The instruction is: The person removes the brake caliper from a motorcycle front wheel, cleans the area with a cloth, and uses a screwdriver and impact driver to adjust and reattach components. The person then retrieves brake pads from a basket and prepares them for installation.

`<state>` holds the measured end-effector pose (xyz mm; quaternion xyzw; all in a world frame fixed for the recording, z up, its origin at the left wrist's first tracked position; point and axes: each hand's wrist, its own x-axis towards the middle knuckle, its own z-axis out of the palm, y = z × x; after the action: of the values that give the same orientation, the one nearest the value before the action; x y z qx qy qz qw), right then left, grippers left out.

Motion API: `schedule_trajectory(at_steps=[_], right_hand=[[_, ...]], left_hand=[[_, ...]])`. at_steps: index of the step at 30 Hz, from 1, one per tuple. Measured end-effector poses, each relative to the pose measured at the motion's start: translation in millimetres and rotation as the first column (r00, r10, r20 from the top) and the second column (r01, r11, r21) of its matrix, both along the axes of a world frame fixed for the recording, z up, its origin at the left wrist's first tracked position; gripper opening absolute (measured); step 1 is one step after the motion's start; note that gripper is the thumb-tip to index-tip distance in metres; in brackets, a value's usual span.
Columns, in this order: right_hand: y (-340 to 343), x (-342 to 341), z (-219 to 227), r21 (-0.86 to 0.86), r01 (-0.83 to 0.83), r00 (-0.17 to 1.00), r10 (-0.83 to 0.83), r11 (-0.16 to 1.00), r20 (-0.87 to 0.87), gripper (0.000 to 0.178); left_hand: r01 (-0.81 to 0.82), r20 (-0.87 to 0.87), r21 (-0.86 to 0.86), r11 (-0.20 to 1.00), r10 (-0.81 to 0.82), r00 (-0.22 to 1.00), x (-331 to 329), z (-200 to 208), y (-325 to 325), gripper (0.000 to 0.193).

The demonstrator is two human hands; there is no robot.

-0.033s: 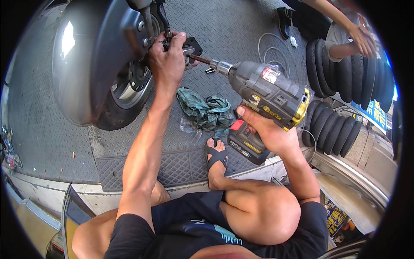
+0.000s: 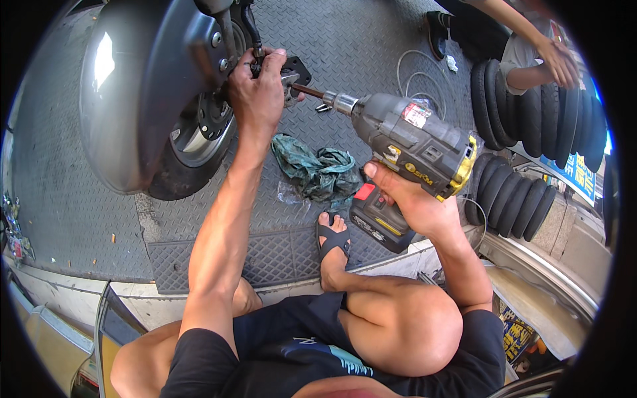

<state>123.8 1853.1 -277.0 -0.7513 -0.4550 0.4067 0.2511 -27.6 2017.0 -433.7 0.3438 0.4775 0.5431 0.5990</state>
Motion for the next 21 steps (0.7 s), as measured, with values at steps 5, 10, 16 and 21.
schedule_trajectory(at_steps=[5,10,16,21], right_hand=[[-1,0,-1,-0.032,0.028,0.999,-0.028,0.999,-0.024,0.017],[4,-1,2,-0.183,0.135,0.972,-0.166,0.974,-0.164,0.018],[-2,5,-11,-0.070,0.048,0.990,-0.057,0.996,-0.126,0.018],[-3,4,-8,-0.143,0.085,0.986,-0.104,0.986,-0.130,0.018]], left_hand=[[-0.009,-0.063,0.055,0.998,0.013,0.998,0,-6,2,0.027],[-0.055,-0.234,0.101,0.993,0.077,0.969,1,-5,0,0.028],[-0.029,-0.253,0.144,0.989,0.065,0.965,-1,-9,4,0.027],[-0.035,-0.110,0.067,0.997,0.042,0.993,1,-3,0,0.024]])
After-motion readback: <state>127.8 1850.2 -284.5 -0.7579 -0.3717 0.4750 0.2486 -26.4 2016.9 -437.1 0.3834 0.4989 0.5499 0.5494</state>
